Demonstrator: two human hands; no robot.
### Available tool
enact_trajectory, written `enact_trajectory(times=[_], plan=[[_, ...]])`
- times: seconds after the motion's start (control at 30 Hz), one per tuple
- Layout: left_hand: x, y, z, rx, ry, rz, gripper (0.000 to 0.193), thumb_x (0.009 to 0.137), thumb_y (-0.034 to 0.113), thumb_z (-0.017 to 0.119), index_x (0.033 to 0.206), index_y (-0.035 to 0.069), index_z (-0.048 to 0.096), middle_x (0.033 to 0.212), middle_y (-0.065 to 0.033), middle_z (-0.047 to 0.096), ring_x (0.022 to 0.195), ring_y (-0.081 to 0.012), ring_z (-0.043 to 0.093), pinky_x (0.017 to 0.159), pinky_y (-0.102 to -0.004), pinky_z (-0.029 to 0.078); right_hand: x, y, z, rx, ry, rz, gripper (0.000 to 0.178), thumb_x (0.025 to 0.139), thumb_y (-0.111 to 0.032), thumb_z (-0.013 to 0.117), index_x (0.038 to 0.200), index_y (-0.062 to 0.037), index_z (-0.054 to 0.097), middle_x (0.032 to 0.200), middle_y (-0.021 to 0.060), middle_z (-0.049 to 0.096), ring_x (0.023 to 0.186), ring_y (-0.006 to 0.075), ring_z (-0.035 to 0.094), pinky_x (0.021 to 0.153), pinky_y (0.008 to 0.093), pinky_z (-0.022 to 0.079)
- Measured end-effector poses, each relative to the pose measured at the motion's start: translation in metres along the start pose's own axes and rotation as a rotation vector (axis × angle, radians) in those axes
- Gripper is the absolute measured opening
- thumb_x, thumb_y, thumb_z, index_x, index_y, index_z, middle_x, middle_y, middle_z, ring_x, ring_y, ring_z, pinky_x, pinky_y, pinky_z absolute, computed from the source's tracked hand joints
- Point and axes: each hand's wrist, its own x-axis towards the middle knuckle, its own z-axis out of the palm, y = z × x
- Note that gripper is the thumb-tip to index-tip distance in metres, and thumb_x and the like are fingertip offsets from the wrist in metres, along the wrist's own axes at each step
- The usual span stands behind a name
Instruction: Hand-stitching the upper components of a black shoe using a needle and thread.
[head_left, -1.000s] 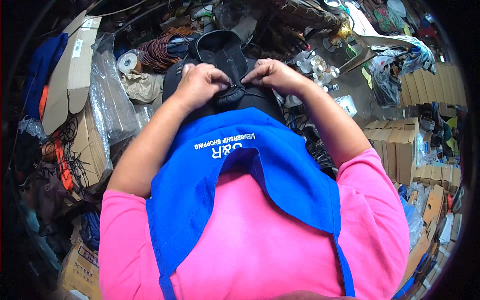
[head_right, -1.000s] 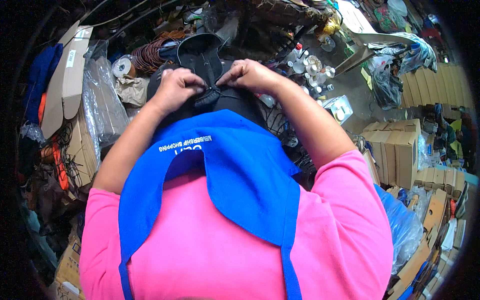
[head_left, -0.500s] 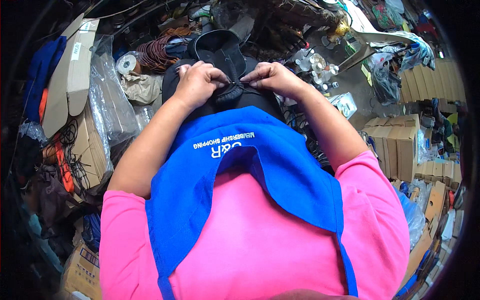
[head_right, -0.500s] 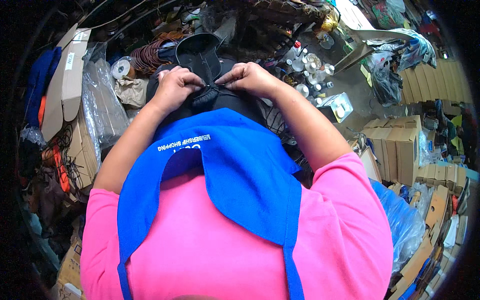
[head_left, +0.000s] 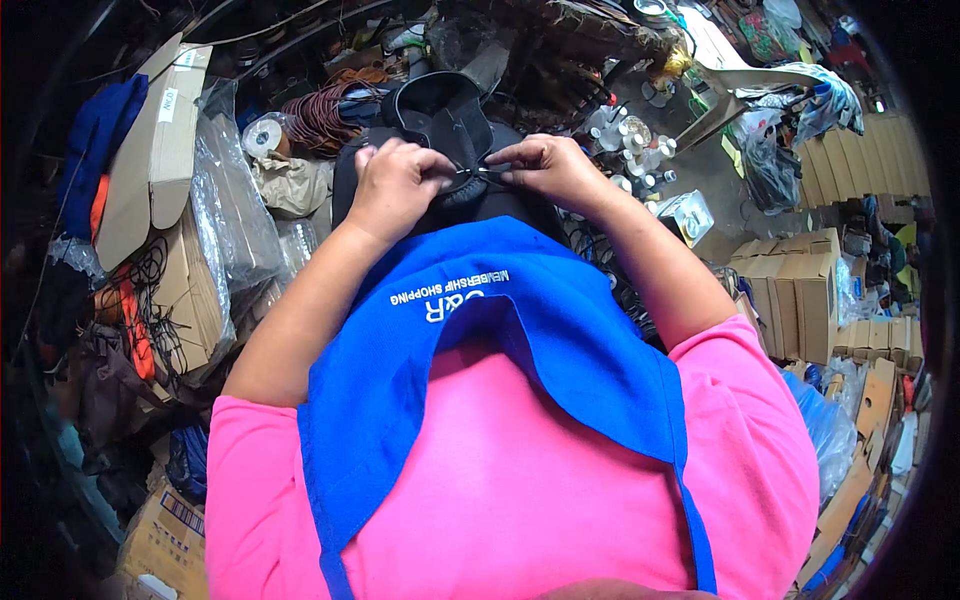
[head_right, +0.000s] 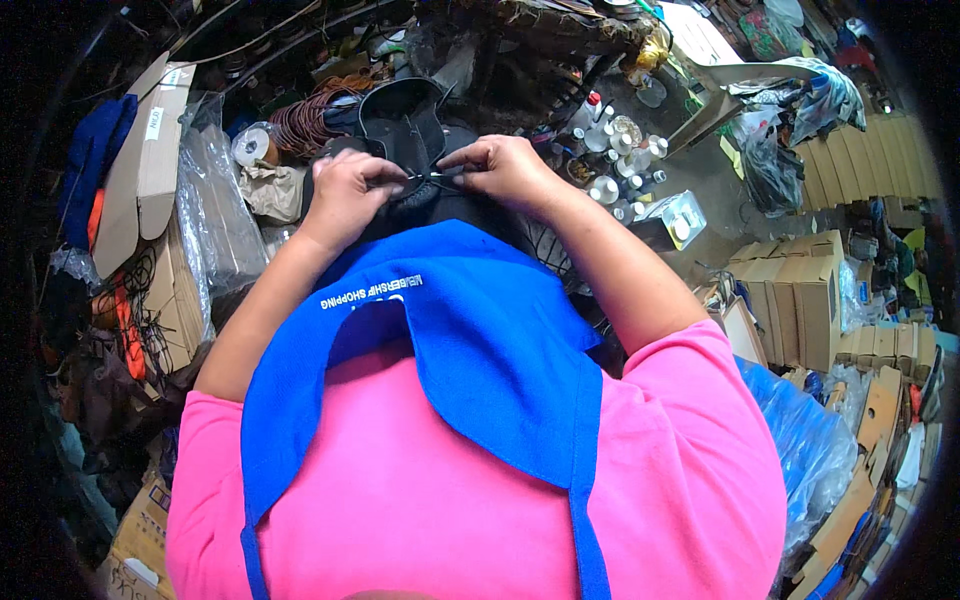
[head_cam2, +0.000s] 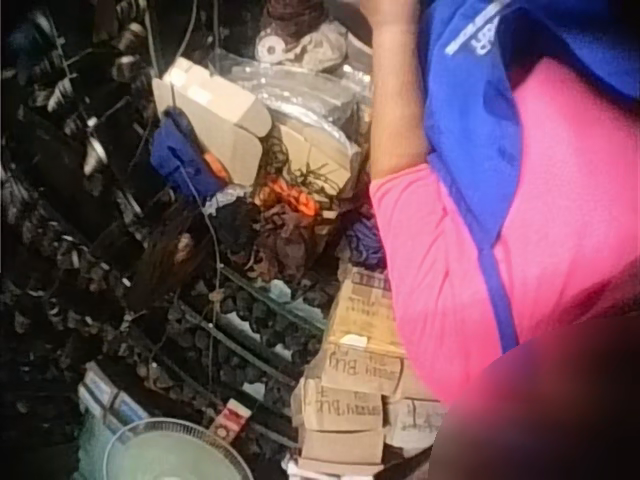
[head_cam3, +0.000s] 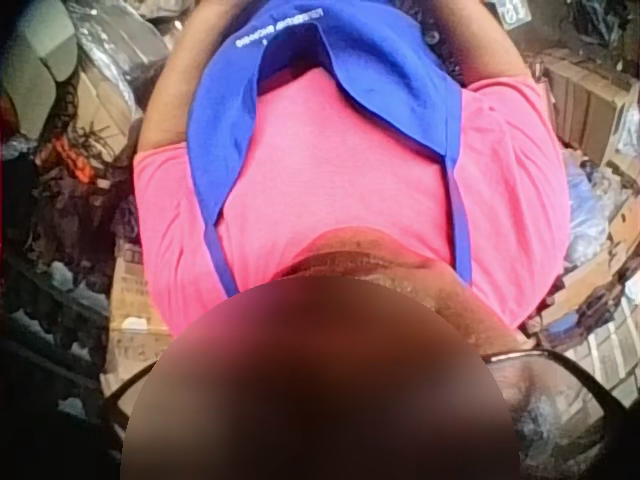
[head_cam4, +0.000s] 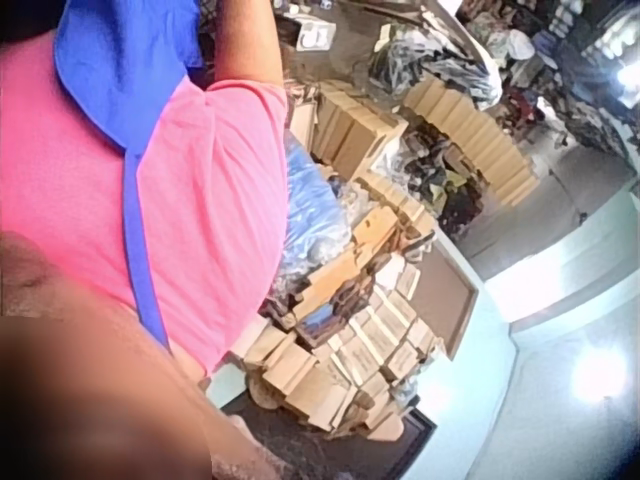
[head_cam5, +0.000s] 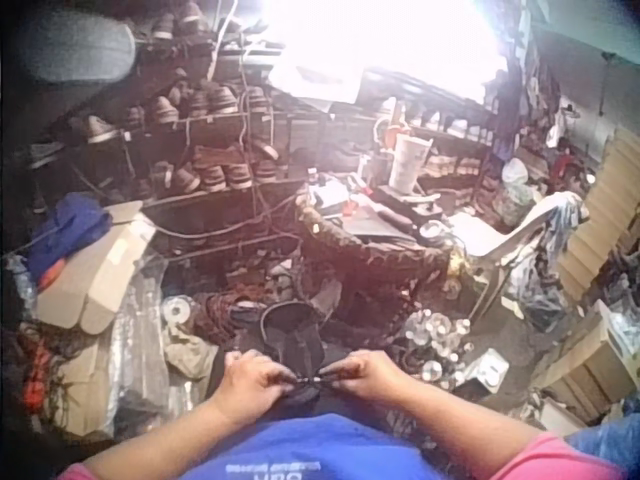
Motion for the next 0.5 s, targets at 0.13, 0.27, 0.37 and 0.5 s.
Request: enact_trajectory(times=[0.13,0.27,0.37,0.5], plan=[[-0.003,-0.007,0.005,-0.055,-0.049,-0.147,0.014,0.072,0.019,0.072,0.085,0.018,0.074,0.082,0.001,0.069,0.087,-0.0184,0.058,0.087,-0.0366,0.034,0.002,0.002,0.003,0.345,-0.092,0.28,0.029,0.08,-0.009,0.07,0.108,-0.0104,0.07,0.092,0.0039,0.07,0.08,0.0059,0.06,0.075,0.0231,0.049],[0.0,-0.002,0.007,-0.016,-0.098,-0.229,0.013,0.072,0.021,0.072,0.085,0.02,0.074,0.081,0.002,0.069,0.091,-0.0179,0.057,0.088,-0.0382,0.032,0.005,0.006,0.007,0.446,-0.091,0.271,0.028,0.084,-0.01,0.069,0.112,-0.0055,0.067,0.09,-0.0023,0.067,0.08,0.0038,0.057,0.075,0.0212,0.048],[0.005,-0.001,0.009,-0.025,-0.154,-0.295,0.013,0.072,0.022,0.072,0.085,0.021,0.074,0.084,0.0036,0.069,0.093,-0.0177,0.055,0.089,-0.0392,0.03,0.008,0.012,0.007,0.465,-0.103,0.246,0.028,0.084,-0.01,0.068,0.111,-0.0043,0.067,0.095,-0.0005,0.068,0.083,0.0048,0.058,0.079,0.0215,0.048],[0.005,-0.006,0.01,-0.023,-0.078,-0.218,0.012,0.072,0.024,0.072,0.084,0.024,0.074,0.085,0.004,0.067,0.097,-0.0177,0.053,0.088,-0.0389,0.028,0.013,0.01,0.001,0.489,-0.165,0.229,0.027,0.085,-0.009,0.067,0.111,-0.004,0.067,0.097,0.0016,0.068,0.085,0.0059,0.06,0.079,0.0226,0.049]])
